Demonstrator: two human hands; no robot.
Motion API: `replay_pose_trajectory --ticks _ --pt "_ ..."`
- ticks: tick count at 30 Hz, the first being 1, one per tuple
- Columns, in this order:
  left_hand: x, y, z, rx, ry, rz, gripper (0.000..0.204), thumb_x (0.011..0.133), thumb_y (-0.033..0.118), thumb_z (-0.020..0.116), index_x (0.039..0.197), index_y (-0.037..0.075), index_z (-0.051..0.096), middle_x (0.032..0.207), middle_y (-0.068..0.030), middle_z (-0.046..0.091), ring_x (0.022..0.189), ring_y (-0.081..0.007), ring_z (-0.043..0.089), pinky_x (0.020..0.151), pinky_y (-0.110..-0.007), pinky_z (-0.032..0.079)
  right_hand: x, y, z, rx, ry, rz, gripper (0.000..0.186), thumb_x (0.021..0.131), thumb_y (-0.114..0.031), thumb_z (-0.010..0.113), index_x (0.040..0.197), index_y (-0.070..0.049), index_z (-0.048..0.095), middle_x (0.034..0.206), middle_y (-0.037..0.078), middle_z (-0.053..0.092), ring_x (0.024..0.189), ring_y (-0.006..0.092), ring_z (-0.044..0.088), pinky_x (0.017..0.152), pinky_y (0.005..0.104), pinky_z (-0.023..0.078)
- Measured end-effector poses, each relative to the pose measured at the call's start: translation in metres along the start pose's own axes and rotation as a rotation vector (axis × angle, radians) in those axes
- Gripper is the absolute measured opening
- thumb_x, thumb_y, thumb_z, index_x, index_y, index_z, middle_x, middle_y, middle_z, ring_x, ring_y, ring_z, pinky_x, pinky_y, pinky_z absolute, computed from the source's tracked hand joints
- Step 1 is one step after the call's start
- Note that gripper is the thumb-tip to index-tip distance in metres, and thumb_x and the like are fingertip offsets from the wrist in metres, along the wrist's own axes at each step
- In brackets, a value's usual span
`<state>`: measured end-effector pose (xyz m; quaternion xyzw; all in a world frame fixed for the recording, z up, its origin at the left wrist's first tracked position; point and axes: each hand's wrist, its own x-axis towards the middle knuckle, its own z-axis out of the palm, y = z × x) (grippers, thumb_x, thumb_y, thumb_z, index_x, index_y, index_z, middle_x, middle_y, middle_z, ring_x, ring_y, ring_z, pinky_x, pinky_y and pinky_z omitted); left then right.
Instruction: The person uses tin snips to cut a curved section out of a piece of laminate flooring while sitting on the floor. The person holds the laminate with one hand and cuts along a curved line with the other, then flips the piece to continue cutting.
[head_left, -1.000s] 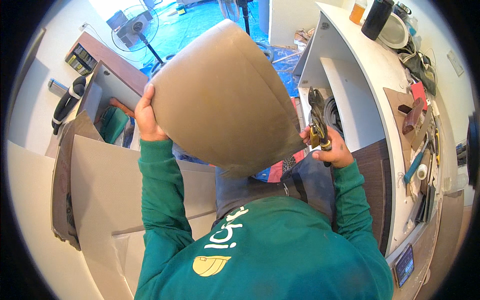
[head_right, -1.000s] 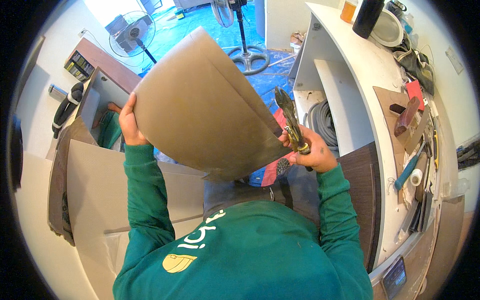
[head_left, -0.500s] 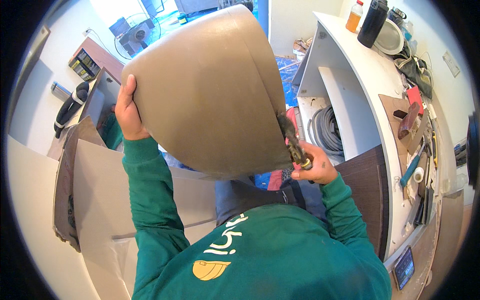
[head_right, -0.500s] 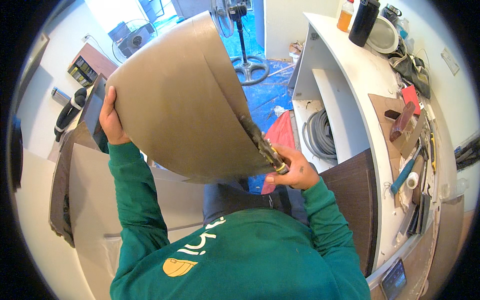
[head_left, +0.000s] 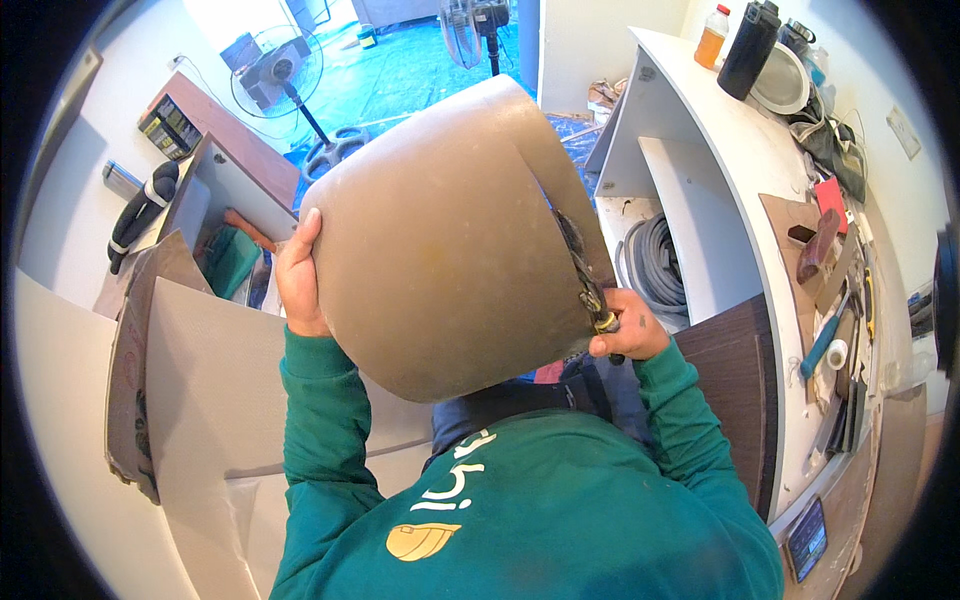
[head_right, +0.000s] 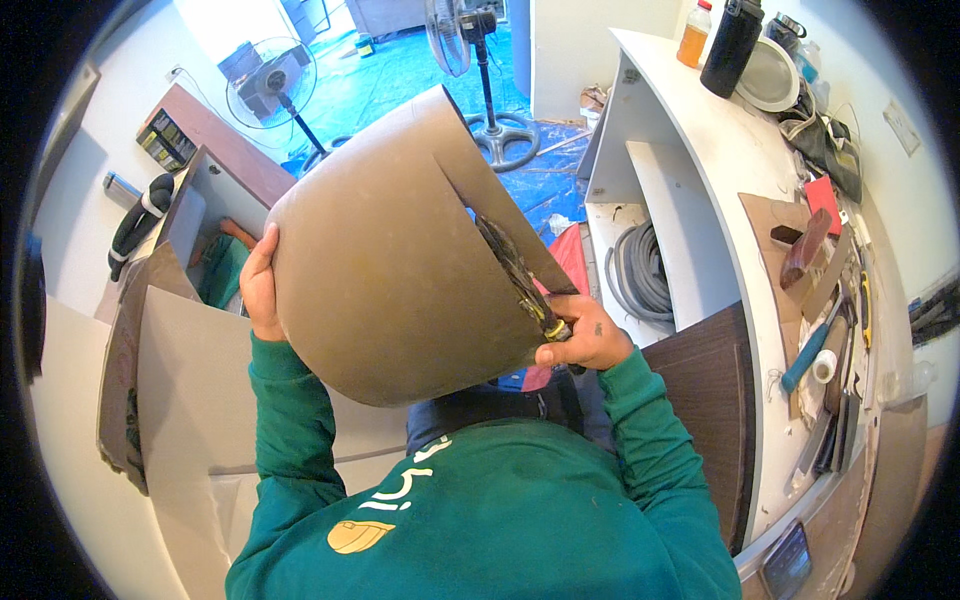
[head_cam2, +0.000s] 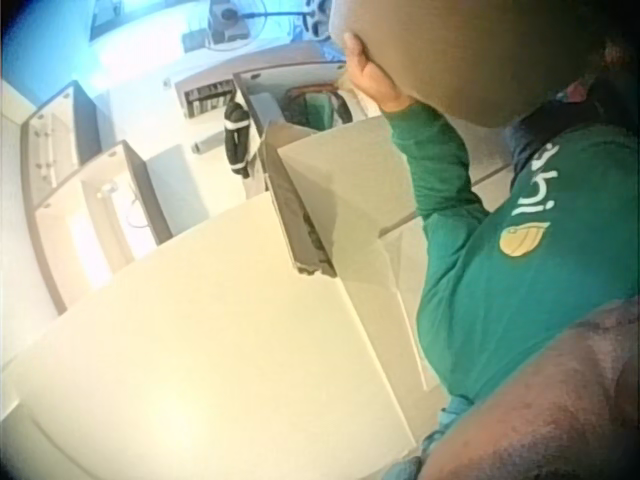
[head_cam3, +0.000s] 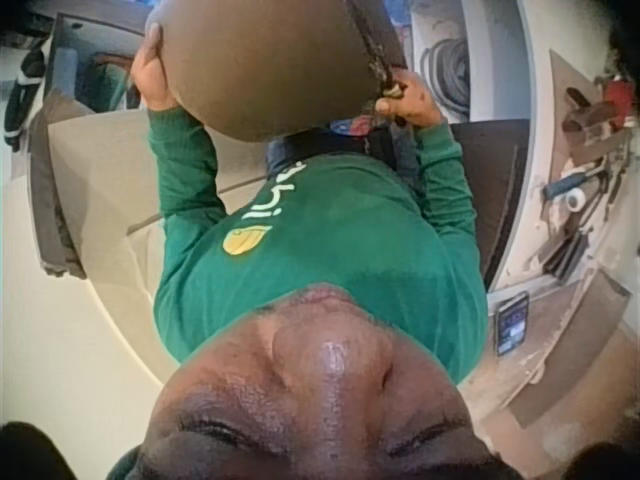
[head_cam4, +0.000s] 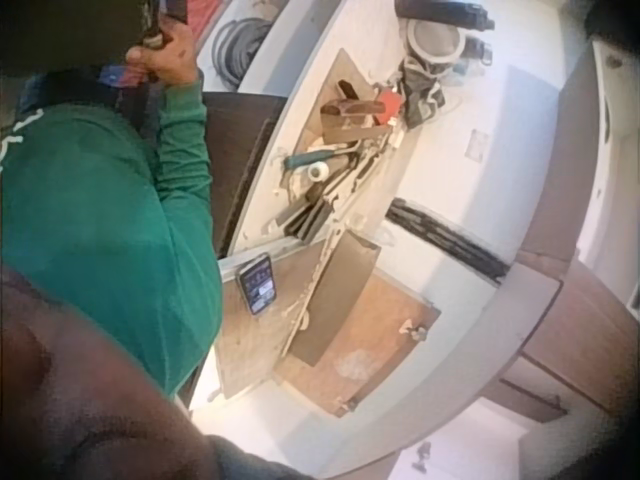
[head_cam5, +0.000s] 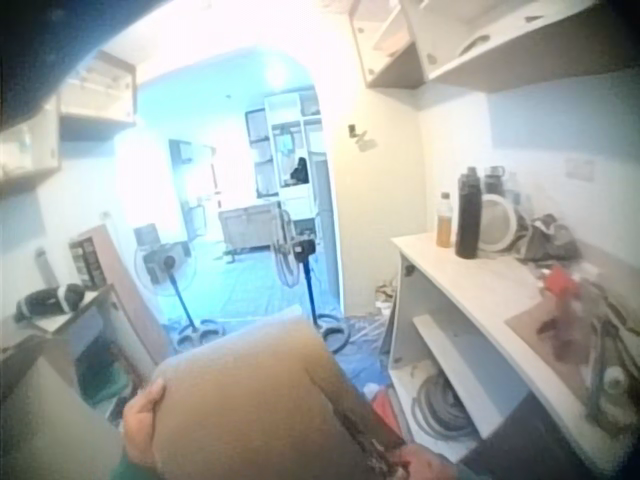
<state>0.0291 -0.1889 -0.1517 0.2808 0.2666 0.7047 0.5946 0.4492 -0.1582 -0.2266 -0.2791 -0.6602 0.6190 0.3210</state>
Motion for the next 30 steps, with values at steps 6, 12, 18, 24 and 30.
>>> replay_pose_trajectory --ticks 6,12,18,24,30 --pt "-0.022 -0.012 -0.001 -0.088 0.106 -0.102 0.042 0.103 0.021 0.056 0.137 -0.004 0.055 0.128 -0.0197 0.068 0.111 -0.0312 0.069 0.099 -0.043 0.055 -0.002 -0.010 -0.012 -0.095 0.008 0.054 0.076 0.067 -0.058 0.092 0.103 0.005 0.069 0.085 -0.001 0.062 0.081 0.0100 0.054 0.069 0.0294 0.046" --pt "-0.031 -0.031 -0.010 0.020 0.154 -0.034 0.042 0.104 0.021 0.055 0.138 -0.003 0.054 0.129 -0.0176 0.067 0.113 -0.0287 0.068 0.100 -0.041 0.054 -0.003 -0.014 -0.023 -0.116 -0.009 0.073 0.068 0.069 -0.050 0.094 0.101 0.005 0.070 0.084 0.000 0.063 0.078 0.0090 0.054 0.068 0.0276 0.045" --pt "-0.038 -0.048 -0.002 0.199 0.148 0.140 0.043 0.107 0.024 0.050 0.139 -0.003 0.052 0.131 -0.0163 0.065 0.116 -0.0263 0.066 0.102 -0.039 0.052 -0.011 -0.023 -0.022 -0.151 -0.139 0.122 0.063 0.072 -0.044 0.093 0.108 0.003 0.070 0.087 0.000 0.065 0.084 0.0098 0.057 0.074 0.0267 0.046" --pt "-0.045 -0.050 0.014 0.252 0.167 0.295 0.040 0.108 0.023 0.049 0.139 -0.001 0.051 0.132 -0.0157 0.064 0.118 -0.0247 0.065 0.102 -0.037 0.051 -0.023 0.000 -0.014 0.038 -0.032 0.086 0.076 0.071 -0.044 0.093 0.120 0.008 0.067 0.102 0.005 0.068 0.095 0.0126 0.059 0.085 0.0307 0.049" --pt "-0.047 -0.051 0.013 0.298 0.193 0.348 0.042 0.108 0.024 0.049 0.141 -0.001 0.048 0.133 -0.0161 0.063 0.118 -0.0250 0.064 0.103 -0.038 0.051 -0.028 0.001 -0.014 -0.010 -0.075 0.120 0.095 0.069 -0.070 0.086 0.119 0.008 0.068 0.109 0.007 0.071 0.100 0.0140 0.062 0.089 0.0317 0.050"
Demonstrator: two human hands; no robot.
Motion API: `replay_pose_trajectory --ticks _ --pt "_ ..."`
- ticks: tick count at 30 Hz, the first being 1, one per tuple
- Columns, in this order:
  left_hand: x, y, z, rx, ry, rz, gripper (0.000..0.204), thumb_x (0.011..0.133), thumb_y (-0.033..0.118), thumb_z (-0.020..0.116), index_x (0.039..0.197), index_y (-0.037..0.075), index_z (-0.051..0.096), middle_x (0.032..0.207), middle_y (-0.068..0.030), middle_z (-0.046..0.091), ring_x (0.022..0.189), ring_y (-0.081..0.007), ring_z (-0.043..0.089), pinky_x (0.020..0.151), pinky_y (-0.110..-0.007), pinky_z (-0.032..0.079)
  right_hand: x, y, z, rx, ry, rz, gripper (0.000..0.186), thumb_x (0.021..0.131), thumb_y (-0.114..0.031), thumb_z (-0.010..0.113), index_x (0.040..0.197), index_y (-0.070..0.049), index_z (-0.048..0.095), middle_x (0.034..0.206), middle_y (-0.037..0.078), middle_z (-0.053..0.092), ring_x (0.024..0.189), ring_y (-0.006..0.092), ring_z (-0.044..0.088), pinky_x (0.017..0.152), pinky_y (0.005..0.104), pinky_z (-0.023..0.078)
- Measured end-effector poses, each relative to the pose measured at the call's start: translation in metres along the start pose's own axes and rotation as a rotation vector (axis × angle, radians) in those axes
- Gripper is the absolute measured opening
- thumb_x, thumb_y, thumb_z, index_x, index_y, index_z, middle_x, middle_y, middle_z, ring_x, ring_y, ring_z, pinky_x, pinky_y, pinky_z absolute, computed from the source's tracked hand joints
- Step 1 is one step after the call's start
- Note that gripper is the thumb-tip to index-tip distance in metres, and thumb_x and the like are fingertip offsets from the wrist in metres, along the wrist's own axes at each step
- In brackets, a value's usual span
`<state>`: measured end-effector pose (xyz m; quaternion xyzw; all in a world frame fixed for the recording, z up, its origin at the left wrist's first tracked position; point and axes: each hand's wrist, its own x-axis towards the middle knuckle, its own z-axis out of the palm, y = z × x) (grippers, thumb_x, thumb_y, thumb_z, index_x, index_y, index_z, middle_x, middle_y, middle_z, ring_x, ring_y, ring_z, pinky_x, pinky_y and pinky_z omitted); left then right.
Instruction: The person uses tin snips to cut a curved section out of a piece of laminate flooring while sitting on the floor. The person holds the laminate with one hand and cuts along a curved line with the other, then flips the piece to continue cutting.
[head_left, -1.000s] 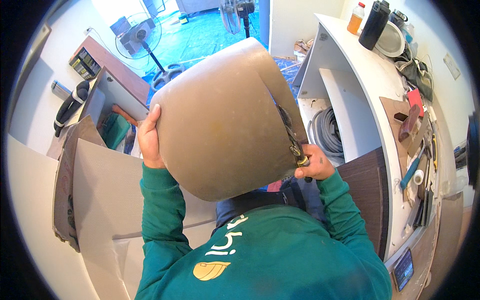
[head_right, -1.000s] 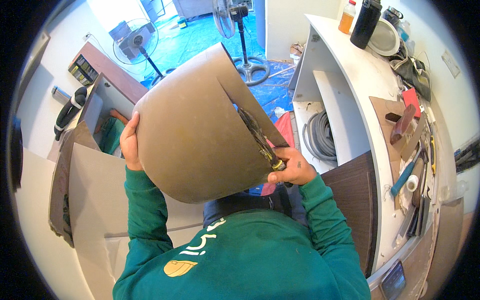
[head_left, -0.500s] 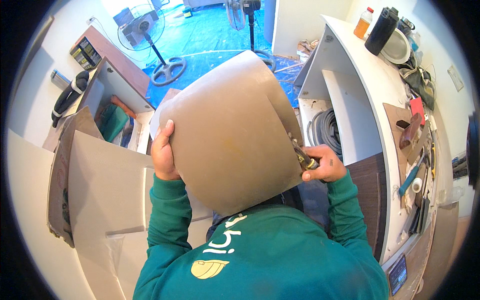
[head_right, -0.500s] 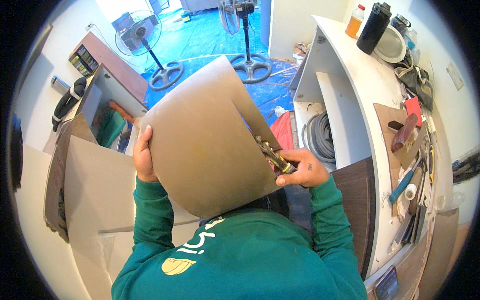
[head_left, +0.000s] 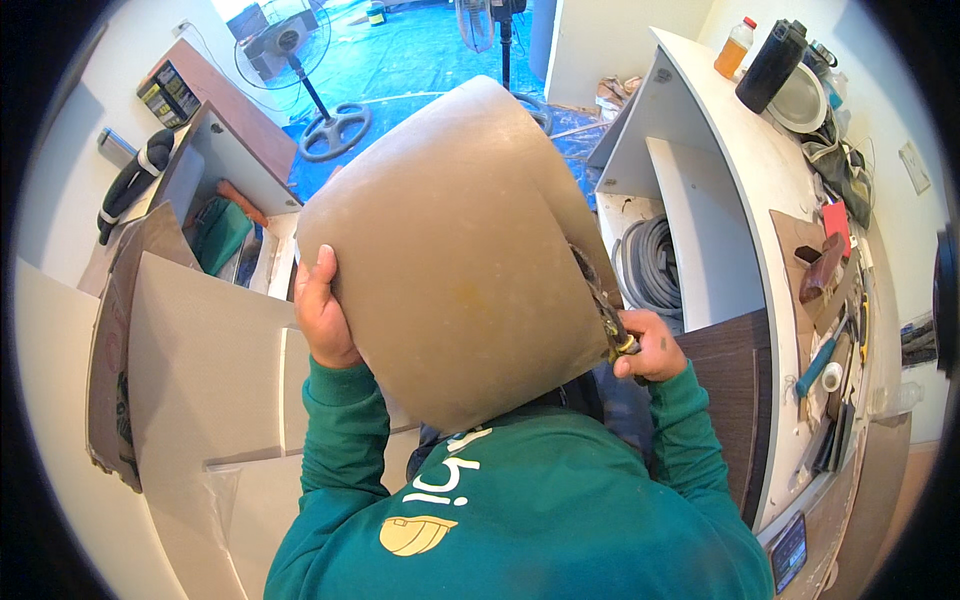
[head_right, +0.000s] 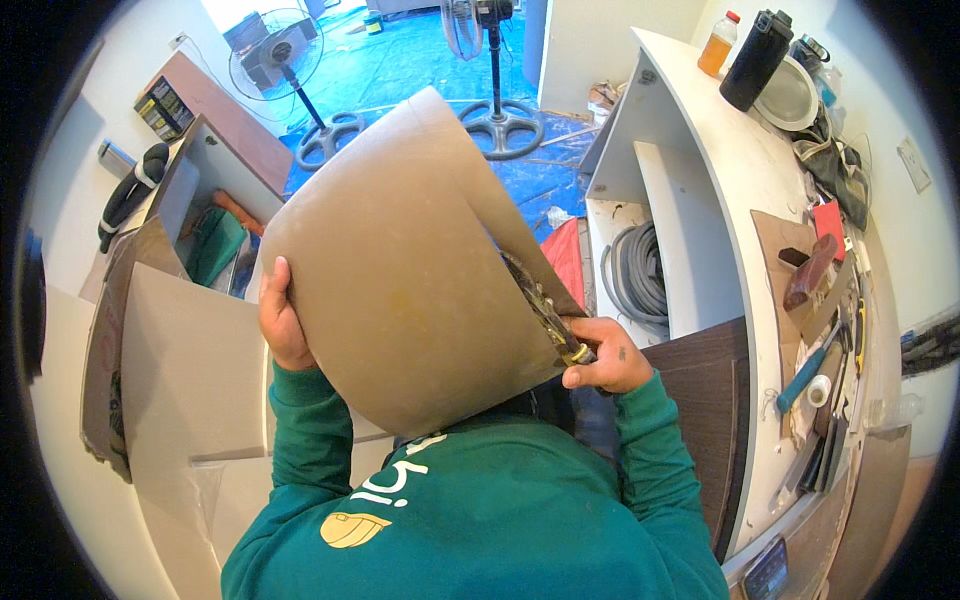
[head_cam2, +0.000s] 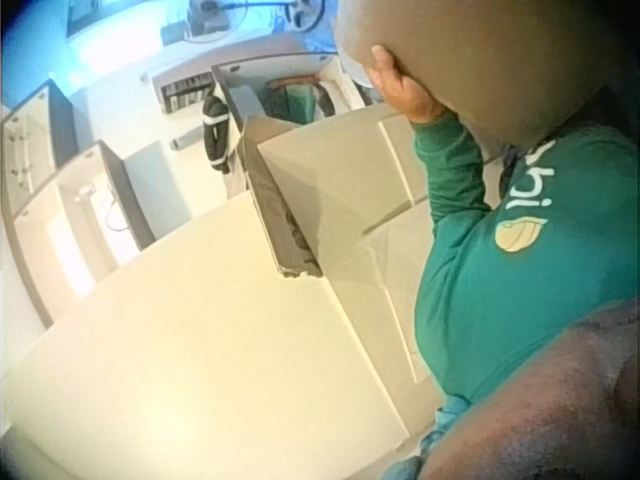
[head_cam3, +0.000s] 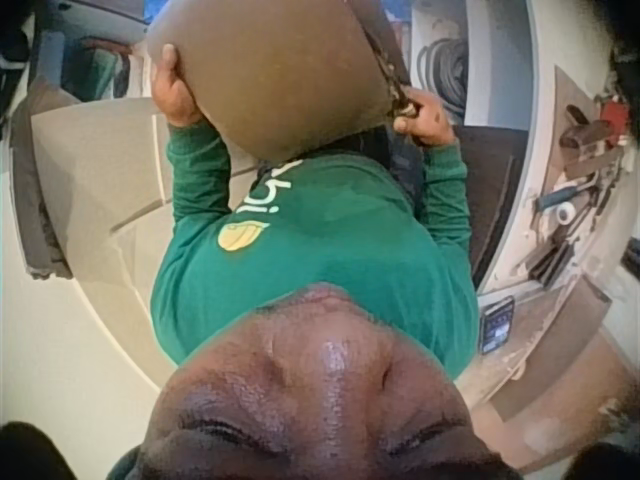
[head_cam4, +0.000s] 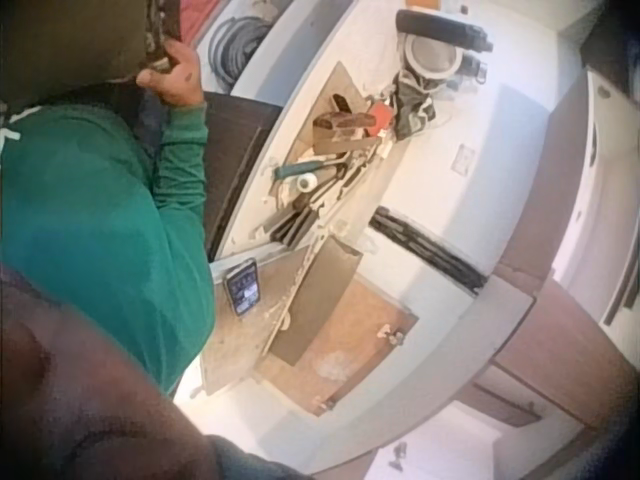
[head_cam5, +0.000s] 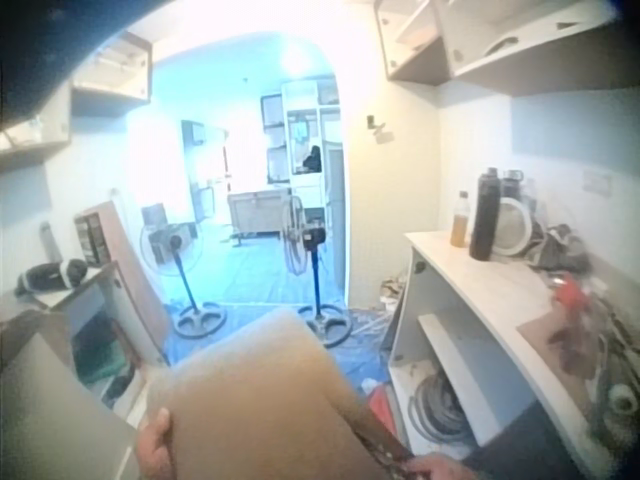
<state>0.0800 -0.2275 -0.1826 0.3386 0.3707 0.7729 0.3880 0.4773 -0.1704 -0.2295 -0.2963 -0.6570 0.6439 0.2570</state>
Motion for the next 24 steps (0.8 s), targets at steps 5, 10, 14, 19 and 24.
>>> replay_pose_trajectory --ticks 5,10,14,19,24 --pt "-0.001 -0.001 -0.010 -0.028 -0.028 -0.021 0.042 0.108 0.024 0.048 0.141 -0.002 0.048 0.133 -0.0162 0.063 0.119 -0.0257 0.064 0.104 -0.038 0.050 0.000 -0.007 0.008 -0.040 0.026 -0.030 0.095 0.070 -0.073 0.083 0.117 0.008 0.069 0.106 0.007 0.071 0.097 0.0139 0.061 0.087 0.0318 0.050" --pt "-0.010 -0.001 -0.002 0.020 0.002 -0.023 0.042 0.108 0.023 0.050 0.142 -0.002 0.046 0.131 -0.0163 0.063 0.118 -0.0252 0.064 0.103 -0.038 0.050 0.000 -0.007 0.003 0.010 -0.030 -0.017 0.090 0.077 -0.057 0.087 0.133 0.009 0.062 0.119 0.010 0.070 0.111 0.0156 0.060 0.099 0.0324 0.047" --pt "-0.014 -0.001 0.003 0.046 -0.016 -0.015 0.042 0.107 0.022 0.051 0.141 -0.003 0.046 0.130 -0.0167 0.064 0.117 -0.0245 0.064 0.102 -0.036 0.050 0.001 -0.010 0.003 -0.062 -0.023 -0.023 0.091 0.079 -0.064 0.082 0.131 0.008 0.063 0.116 0.010 0.070 0.107 0.0158 0.061 0.097 0.0321 0.048" --pt "-0.022 -0.001 0.007 0.069 0.025 0.004 0.044 0.107 0.023 0.052 0.141 -0.004 0.045 0.129 -0.0165 0.064 0.115 -0.0239 0.064 0.101 -0.035 0.050 -0.002 -0.023 0.016 -0.087 0.046 -0.011 0.090 0.080 -0.069 0.077 0.127 0.007 0.065 0.109 0.010 0.070 0.101 0.0154 0.060 0.091 0.0322 0.049" --pt "-0.022 -0.002 0.006 0.033 0.018 0.011 0.044 0.104 0.019 0.056 0.141 -0.004 0.048 0.131 -0.0160 0.063 0.114 -0.0231 0.064 0.101 -0.035 0.050 -0.007 -0.022 0.020 -0.118 0.071 -0.045 0.087 0.081 -0.071 0.075 0.120 0.007 0.067 0.099 0.008 0.067 0.093 0.0143 0.057 0.084 0.0319 0.048"
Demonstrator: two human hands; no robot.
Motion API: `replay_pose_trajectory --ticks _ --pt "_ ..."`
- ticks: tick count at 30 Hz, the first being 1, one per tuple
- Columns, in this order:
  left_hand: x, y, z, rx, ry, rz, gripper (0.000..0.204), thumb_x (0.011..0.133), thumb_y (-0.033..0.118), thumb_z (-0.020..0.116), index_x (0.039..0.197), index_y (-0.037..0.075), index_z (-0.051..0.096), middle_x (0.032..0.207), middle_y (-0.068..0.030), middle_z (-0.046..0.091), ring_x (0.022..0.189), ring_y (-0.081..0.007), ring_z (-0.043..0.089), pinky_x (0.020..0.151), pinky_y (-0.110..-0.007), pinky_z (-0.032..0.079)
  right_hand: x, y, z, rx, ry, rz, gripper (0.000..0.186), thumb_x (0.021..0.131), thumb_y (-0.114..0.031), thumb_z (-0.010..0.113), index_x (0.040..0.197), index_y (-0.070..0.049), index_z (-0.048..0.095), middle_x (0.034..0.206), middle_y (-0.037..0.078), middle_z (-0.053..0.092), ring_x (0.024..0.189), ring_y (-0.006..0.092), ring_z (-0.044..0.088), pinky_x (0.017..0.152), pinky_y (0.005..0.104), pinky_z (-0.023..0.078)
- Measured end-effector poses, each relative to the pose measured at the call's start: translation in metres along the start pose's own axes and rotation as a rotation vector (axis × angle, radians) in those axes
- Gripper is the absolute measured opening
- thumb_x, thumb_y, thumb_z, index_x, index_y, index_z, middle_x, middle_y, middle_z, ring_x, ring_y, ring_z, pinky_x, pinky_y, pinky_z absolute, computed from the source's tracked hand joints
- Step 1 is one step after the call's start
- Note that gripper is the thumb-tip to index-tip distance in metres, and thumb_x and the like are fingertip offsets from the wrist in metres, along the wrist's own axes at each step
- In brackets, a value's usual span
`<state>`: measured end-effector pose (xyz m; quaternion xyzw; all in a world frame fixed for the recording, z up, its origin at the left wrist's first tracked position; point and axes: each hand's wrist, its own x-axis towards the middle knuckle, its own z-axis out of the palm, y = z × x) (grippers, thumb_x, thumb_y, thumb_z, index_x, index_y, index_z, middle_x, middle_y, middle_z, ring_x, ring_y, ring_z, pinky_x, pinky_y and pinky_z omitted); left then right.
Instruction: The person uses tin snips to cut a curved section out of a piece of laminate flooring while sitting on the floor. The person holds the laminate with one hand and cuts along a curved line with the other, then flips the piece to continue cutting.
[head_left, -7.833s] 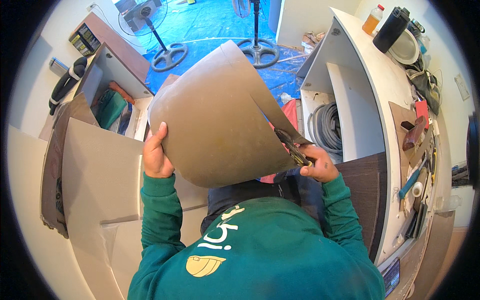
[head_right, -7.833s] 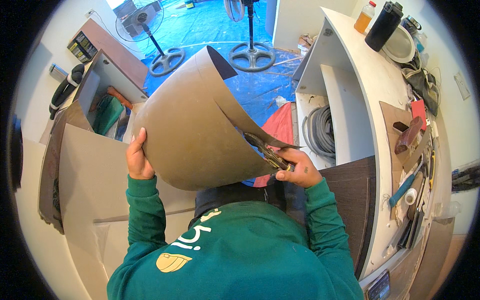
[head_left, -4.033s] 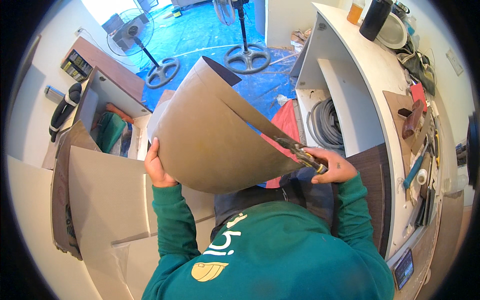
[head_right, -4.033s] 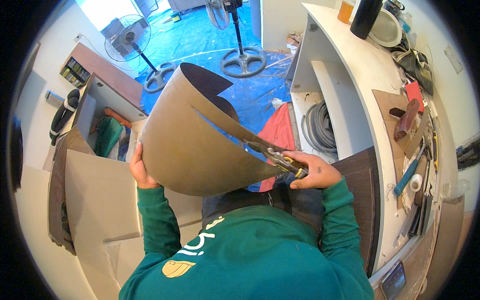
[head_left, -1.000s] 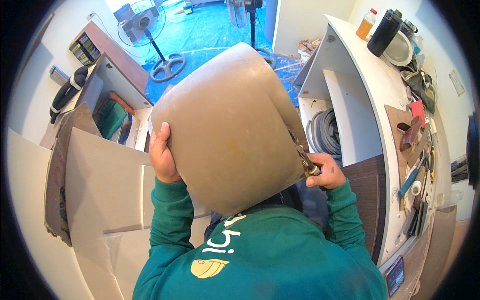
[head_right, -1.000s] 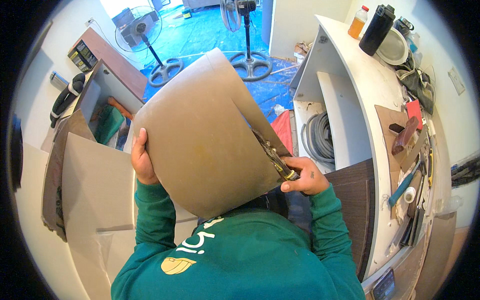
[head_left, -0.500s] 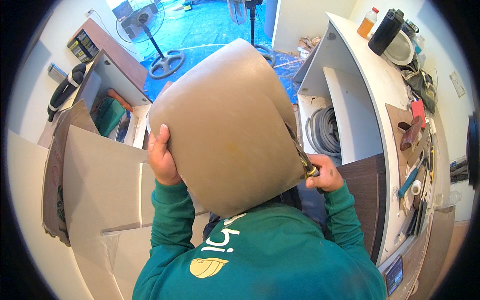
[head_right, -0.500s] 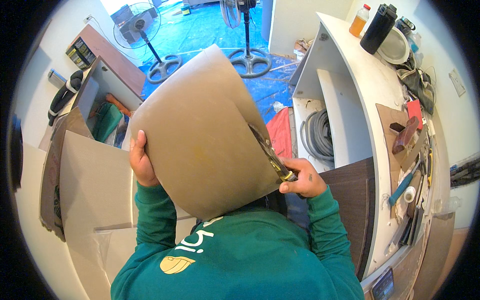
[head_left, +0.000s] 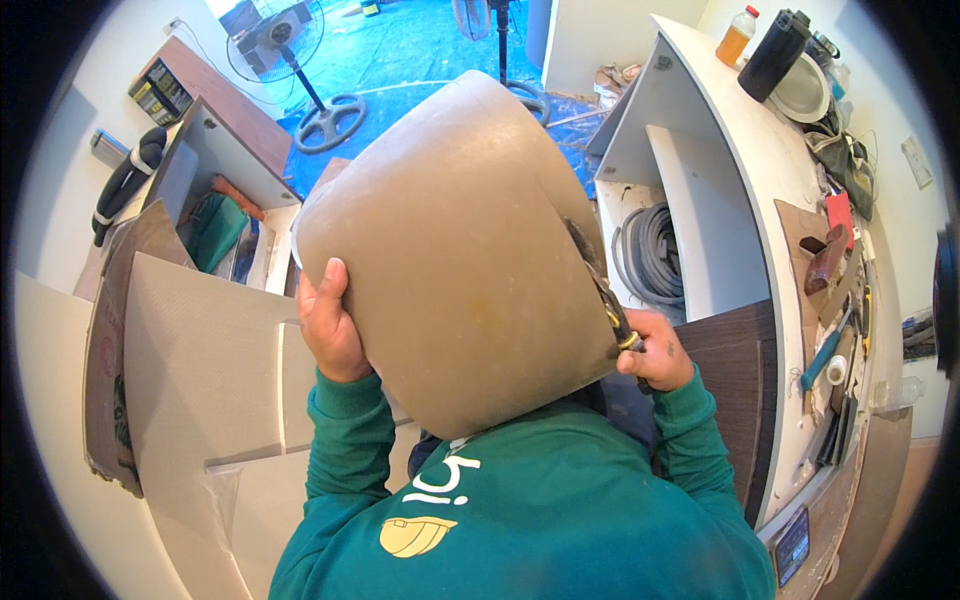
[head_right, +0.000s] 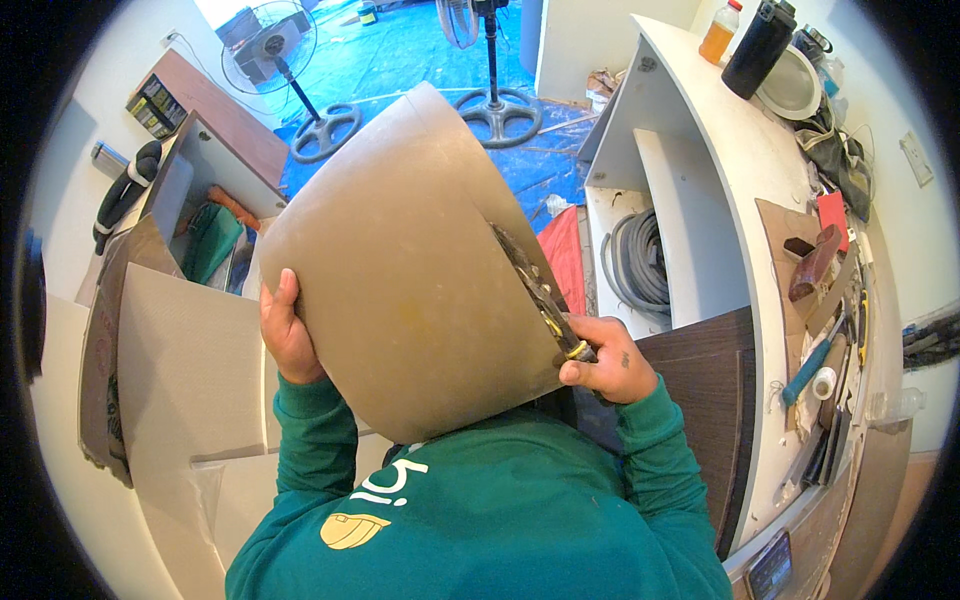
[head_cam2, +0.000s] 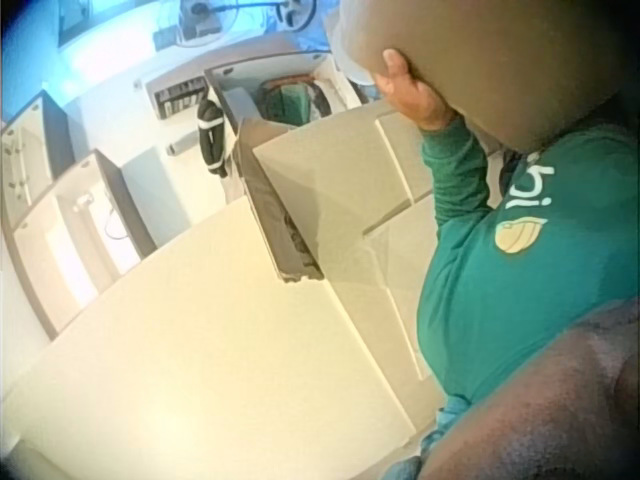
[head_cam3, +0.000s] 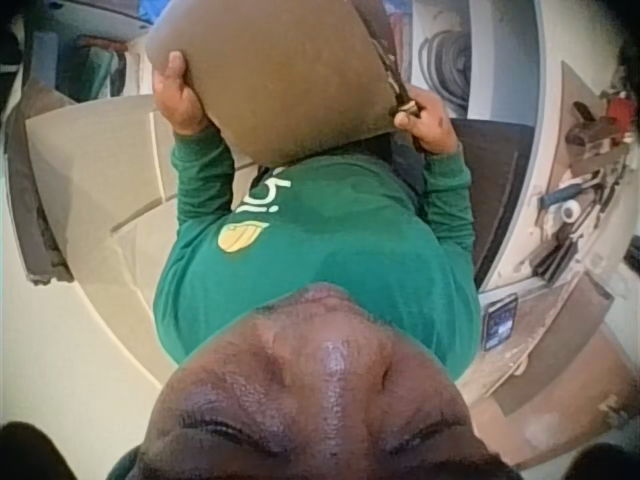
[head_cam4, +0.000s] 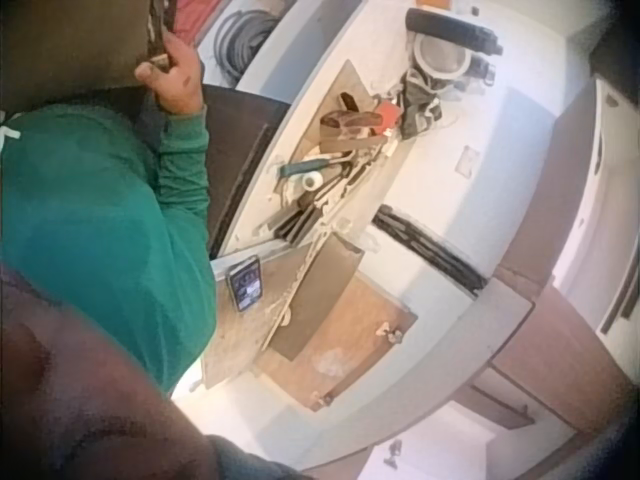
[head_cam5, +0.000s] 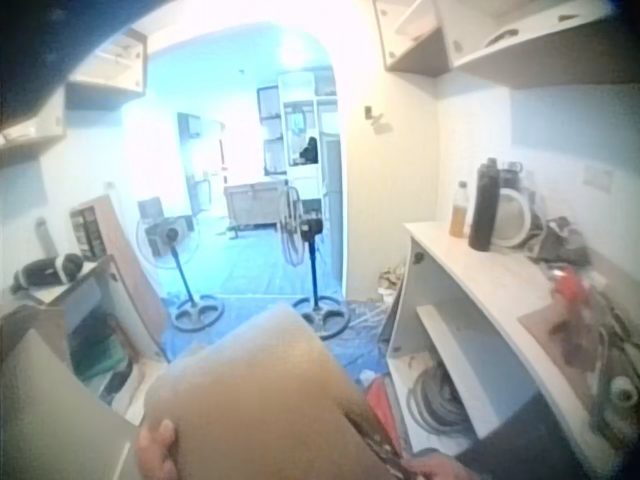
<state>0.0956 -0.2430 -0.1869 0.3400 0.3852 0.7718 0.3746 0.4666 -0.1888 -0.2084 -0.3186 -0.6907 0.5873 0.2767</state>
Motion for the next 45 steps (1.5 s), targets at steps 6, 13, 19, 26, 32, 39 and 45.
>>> replay_pose_trajectory --ticks 6,13,19,26,32,39,45 --pt "0.003 0.001 0.001 0.078 -0.017 0.058 0.043 0.104 0.019 0.056 0.140 -0.004 0.049 0.130 -0.0159 0.063 0.115 -0.0219 0.063 0.103 -0.034 0.048 -0.001 0.004 -0.003 -0.061 0.011 0.048 0.088 0.082 -0.073 0.073 0.118 0.008 0.067 0.096 0.008 0.067 0.091 0.0144 0.057 0.082 0.0324 0.048" --pt "0.003 0.003 -0.004 0.209 -0.013 0.119 0.042 0.105 0.017 0.055 0.140 -0.005 0.048 0.130 -0.0154 0.063 0.115 -0.0212 0.062 0.103 -0.034 0.048 0.003 -0.009 0.003 0.027 0.025 0.061 0.085 0.086 -0.067 0.073 0.128 0.006 0.065 0.101 0.005 0.068 0.093 0.0126 0.057 0.084 0.0301 0.049" --pt "0.001 0.005 0.000 0.074 -0.014 -0.056 0.044 0.105 0.016 0.055 0.143 -0.004 0.045 0.131 -0.0162 0.062 0.116 -0.0222 0.062 0.103 -0.035 0.048 0.004 -0.002 0.000 0.049 -0.003 0.111 0.081 0.087 -0.063 0.075 0.128 0.007 0.065 0.104 0.004 0.069 0.096 0.0108 0.059 0.085 0.0291 0.049" --pt "-0.003 -0.004 -0.004 0.029 0.004 -0.119 0.046 0.104 0.018 0.056 0.143 -0.003 0.043 0.130 -0.0173 0.063 0.114 -0.0239 0.064 0.100 -0.036 0.051 0.004 0.007 0.002 0.078 0.031 0.062 0.081 0.087 -0.062 0.076 0.127 0.007 0.065 0.103 0.003 0.068 0.096 0.0095 0.058 0.085 0.0287 0.050" --pt "-0.004 -0.003 -0.005 0.004 -0.004 -0.214 0.050 0.101 0.016 0.059 0.144 -0.003 0.042 0.131 -0.0184 0.062 0.115 -0.0258 0.065 0.100 -0.038 0.053 0.005 0.006 0.000 0.028 0.053 0.070 0.081 0.087 -0.065 0.075 0.128 0.004 0.067 0.099 0.002 0.067 0.093 0.0085 0.056 0.082 0.0281 0.049" --pt "-0.014 0.002 0.003 -0.085 -0.082 -0.350 0.055 0.096 0.011 0.058 0.146 -0.005 0.040 0.131 -0.0201 0.061 0.117 -0.0292 0.065 0.101 -0.040 0.054 0.005 0.014 -0.005 0.019 0.069 0.089 0.077 0.087 -0.064 0.075 0.127 0.002 0.068 0.093 0.000 0.064 0.086 0.0069 0.053 0.076 0.0262 0.046" --pt "-0.004 0.002 -0.001 -0.137 -0.097 -0.440 0.053 0.098 0.012 0.057 0.145 -0.004 0.042 0.131 -0.0205 0.062 0.115 -0.0303 0.066 0.100 -0.040 0.055 0.011 0.004 -0.008 0.029 0.086 0.086 0.078 0.085 -0.060 0.079 0.128 0.004 0.066 0.095 -0.002 0.062 0.086 0.0068 0.052 0.075 0.0239 0.045"
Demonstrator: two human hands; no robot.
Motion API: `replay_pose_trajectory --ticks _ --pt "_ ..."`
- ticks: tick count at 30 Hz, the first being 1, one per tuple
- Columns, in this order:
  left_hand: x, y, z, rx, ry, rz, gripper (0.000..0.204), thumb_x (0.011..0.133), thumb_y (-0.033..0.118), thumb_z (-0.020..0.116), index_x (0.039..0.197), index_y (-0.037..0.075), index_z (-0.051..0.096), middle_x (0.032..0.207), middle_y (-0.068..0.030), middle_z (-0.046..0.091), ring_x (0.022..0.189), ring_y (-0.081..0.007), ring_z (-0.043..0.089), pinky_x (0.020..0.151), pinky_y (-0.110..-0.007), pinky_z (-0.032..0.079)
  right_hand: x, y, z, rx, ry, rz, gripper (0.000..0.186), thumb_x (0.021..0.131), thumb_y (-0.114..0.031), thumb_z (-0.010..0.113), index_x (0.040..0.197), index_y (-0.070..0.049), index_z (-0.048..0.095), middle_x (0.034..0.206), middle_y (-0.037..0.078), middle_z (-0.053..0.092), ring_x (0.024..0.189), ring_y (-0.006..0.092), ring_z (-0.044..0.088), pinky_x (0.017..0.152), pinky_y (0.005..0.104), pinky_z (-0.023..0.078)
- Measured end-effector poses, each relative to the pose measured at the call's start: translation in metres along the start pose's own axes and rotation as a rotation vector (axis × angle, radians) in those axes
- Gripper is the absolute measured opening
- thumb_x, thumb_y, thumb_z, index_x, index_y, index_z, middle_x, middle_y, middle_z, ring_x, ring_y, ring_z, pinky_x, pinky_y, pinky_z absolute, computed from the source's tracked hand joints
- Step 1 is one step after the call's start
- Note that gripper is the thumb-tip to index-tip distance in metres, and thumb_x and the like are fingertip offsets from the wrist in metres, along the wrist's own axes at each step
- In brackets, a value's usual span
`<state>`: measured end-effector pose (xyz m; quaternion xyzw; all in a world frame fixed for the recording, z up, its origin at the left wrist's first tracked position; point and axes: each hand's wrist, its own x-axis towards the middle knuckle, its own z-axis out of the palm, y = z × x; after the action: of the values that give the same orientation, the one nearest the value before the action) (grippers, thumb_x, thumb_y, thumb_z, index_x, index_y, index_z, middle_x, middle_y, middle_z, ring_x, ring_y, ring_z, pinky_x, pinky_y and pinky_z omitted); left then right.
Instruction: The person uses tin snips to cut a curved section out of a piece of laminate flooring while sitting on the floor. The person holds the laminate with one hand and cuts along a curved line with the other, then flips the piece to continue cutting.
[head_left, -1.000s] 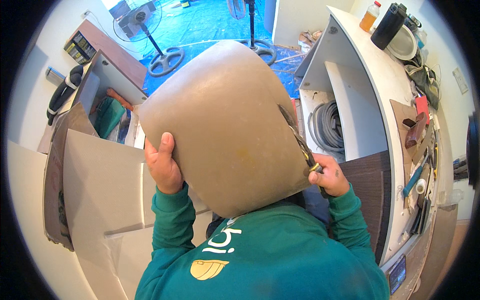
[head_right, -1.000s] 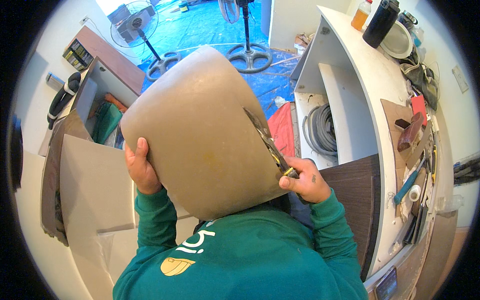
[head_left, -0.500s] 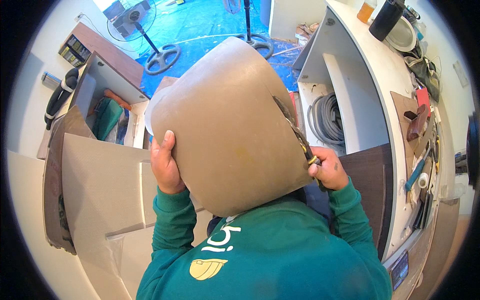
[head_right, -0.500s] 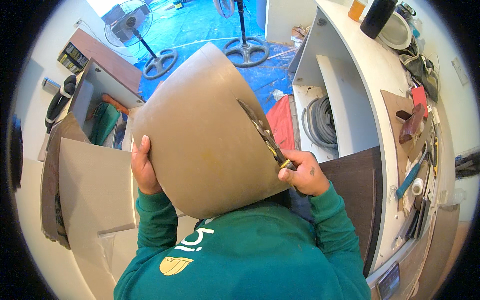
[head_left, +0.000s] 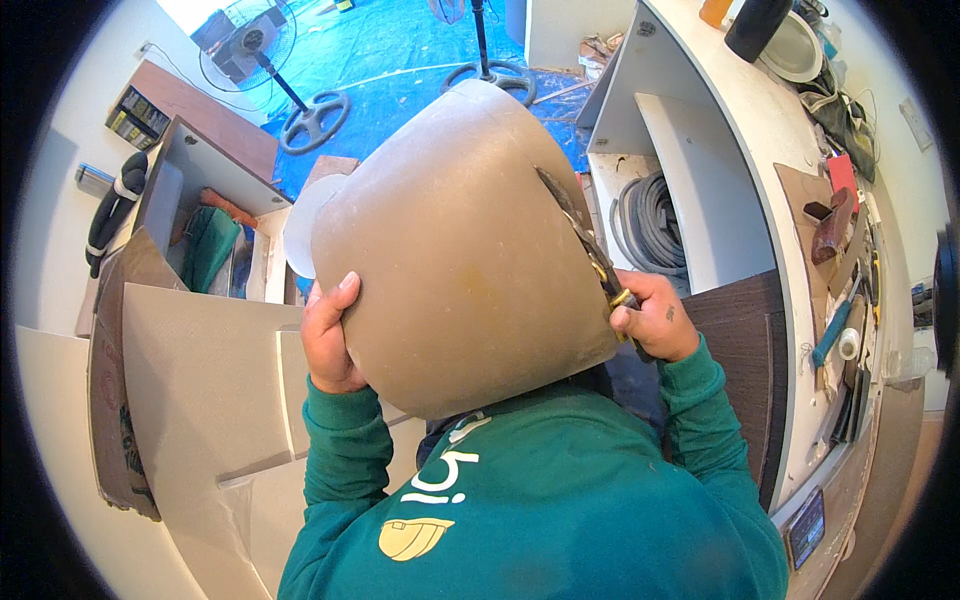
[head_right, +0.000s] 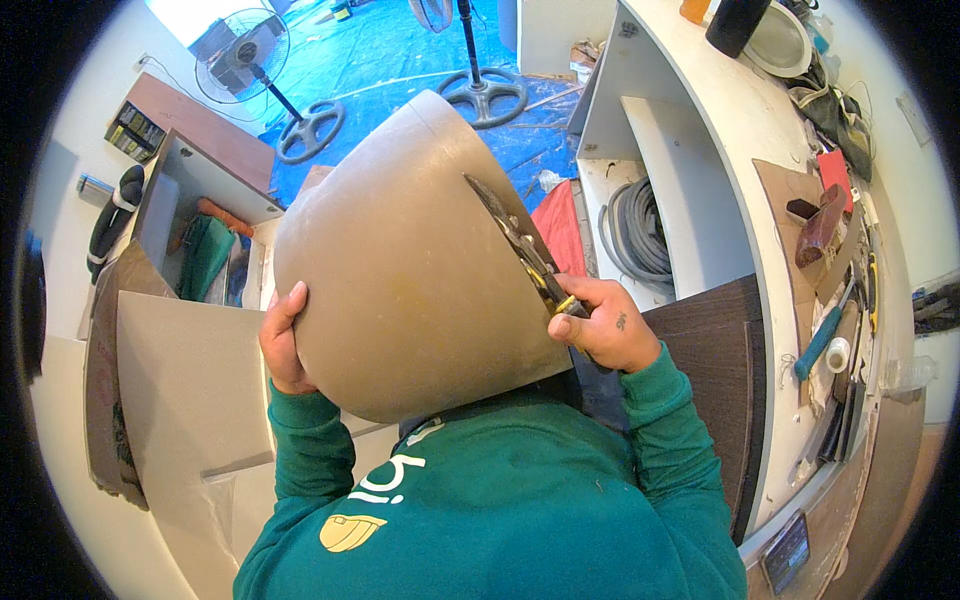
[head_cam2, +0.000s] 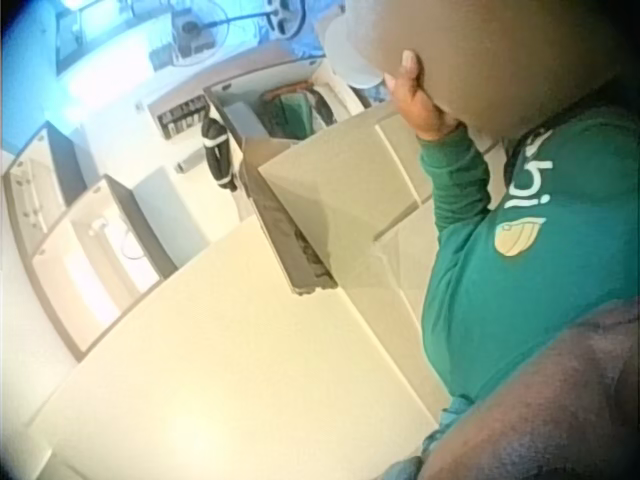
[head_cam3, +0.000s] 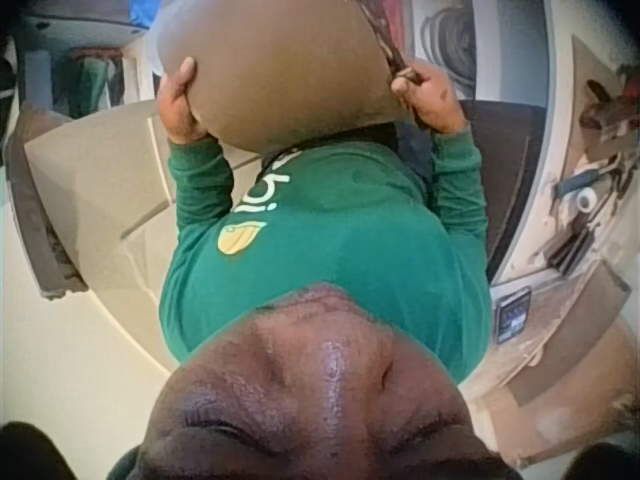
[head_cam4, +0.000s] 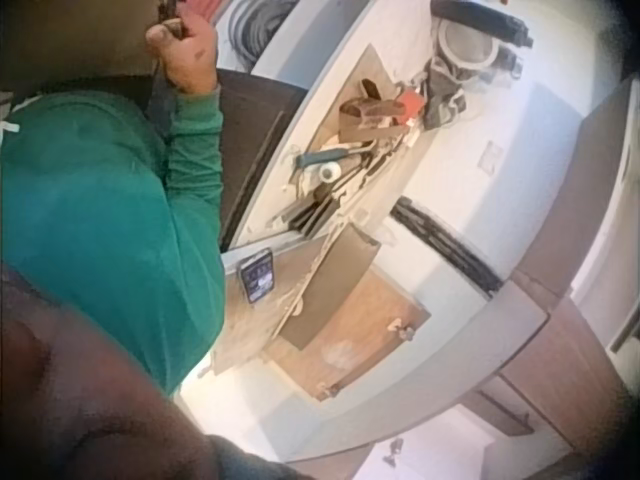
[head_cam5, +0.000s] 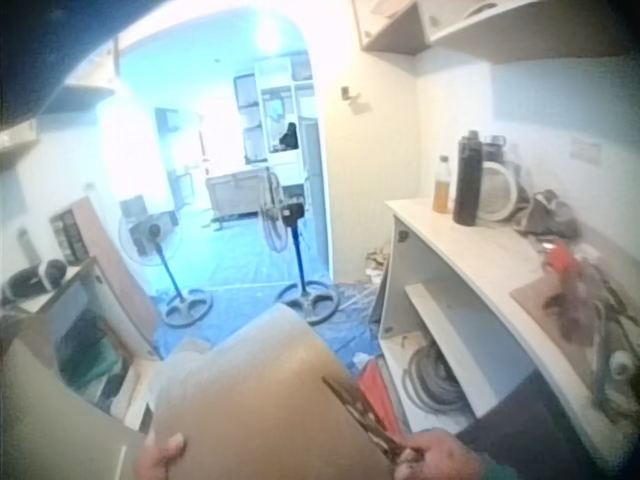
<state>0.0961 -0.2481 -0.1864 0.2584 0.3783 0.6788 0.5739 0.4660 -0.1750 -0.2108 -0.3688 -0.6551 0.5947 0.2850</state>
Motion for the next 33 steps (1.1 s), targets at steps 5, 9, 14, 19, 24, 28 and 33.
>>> replay_pose_trajectory --ticks 5,9,14,19,24,28,33 --pt "0.004 0.001 -0.001 -0.156 -0.003 -0.121 0.051 0.100 0.010 0.054 0.147 -0.003 0.041 0.133 -0.0208 0.061 0.115 -0.0317 0.066 0.099 -0.042 0.056 0.006 0.016 -0.003 0.003 0.052 -0.074 0.081 0.082 -0.058 0.083 0.128 0.006 0.065 0.093 -0.003 0.059 0.085 0.0068 0.051 0.074 0.0237 0.045" --pt "0.005 -0.004 -0.007 -0.234 -0.029 -0.177 0.050 0.100 0.010 0.053 0.147 -0.002 0.041 0.135 -0.0216 0.061 0.117 -0.0330 0.066 0.101 -0.044 0.056 0.009 0.010 -0.005 -0.045 0.058 -0.109 0.082 0.081 -0.059 0.084 0.127 0.006 0.065 0.091 -0.003 0.058 0.085 0.0076 0.051 0.075 0.0243 0.045" --pt "0.004 -0.009 0.000 -0.168 -0.037 -0.104 0.051 0.099 0.009 0.055 0.147 -0.003 0.041 0.135 -0.0215 0.060 0.118 -0.0328 0.066 0.102 -0.044 0.056 0.008 0.013 -0.006 -0.039 0.055 -0.092 0.082 0.081 -0.061 0.083 0.127 0.005 0.064 0.097 -0.001 0.060 0.089 0.0090 0.052 0.080 0.0265 0.046" --pt "0.001 -0.014 0.002 -0.081 -0.016 0.004 0.052 0.097 0.007 0.055 0.146 -0.003 0.041 0.134 -0.0211 0.060 0.118 -0.0315 0.065 0.101 -0.043 0.055 0.006 0.008 0.000 0.017 0.041 -0.072 0.082 0.084 -0.060 0.080 0.130 0.004 0.062 0.107 0.003 0.064 0.098 0.0112 0.055 0.088 0.0297 0.047" --pt "-0.001 -0.011 -0.006 0.035 -0.056 0.076 0.056 0.095 0.010 0.057 0.147 -0.001 0.040 0.135 -0.0190 0.059 0.116 -0.0291 0.065 0.100 -0.041 0.055 0.000 0.001 0.005 0.051 -0.001 -0.064 0.082 0.086 -0.061 0.077 0.133 0.004 0.061 0.113 0.006 0.067 0.102 0.0121 0.057 0.092 0.0306 0.048" --pt "-0.005 -0.008 -0.007 0.132 -0.024 0.149 0.057 0.093 0.010 0.060 0.146 -0.001 0.041 0.134 -0.0185 0.059 0.116 -0.0286 0.065 0.100 -0.040 0.054 -0.003 -0.003 0.007 0.013 -0.010 -0.005 0.081 0.088 -0.061 0.075 0.133 0.005 0.061 0.111 0.006 0.068 0.102 0.0120 0.058 0.091 0.0308 0.048" --pt "-0.009 -0.008 -0.016 0.235 0.033 0.202 0.059 0.092 0.011 0.062 0.145 -0.003 0.040 0.133 -0.0188 0.060 0.115 -0.0285 0.065 0.099 -0.040 0.054 -0.004 -0.002 0.011 -0.014 -0.025 -0.011 0.080 0.090 -0.060 0.073 0.132 0.007 0.061 0.111 0.007 0.069 0.101 0.0128 0.059 0.090 0.0313 0.049"
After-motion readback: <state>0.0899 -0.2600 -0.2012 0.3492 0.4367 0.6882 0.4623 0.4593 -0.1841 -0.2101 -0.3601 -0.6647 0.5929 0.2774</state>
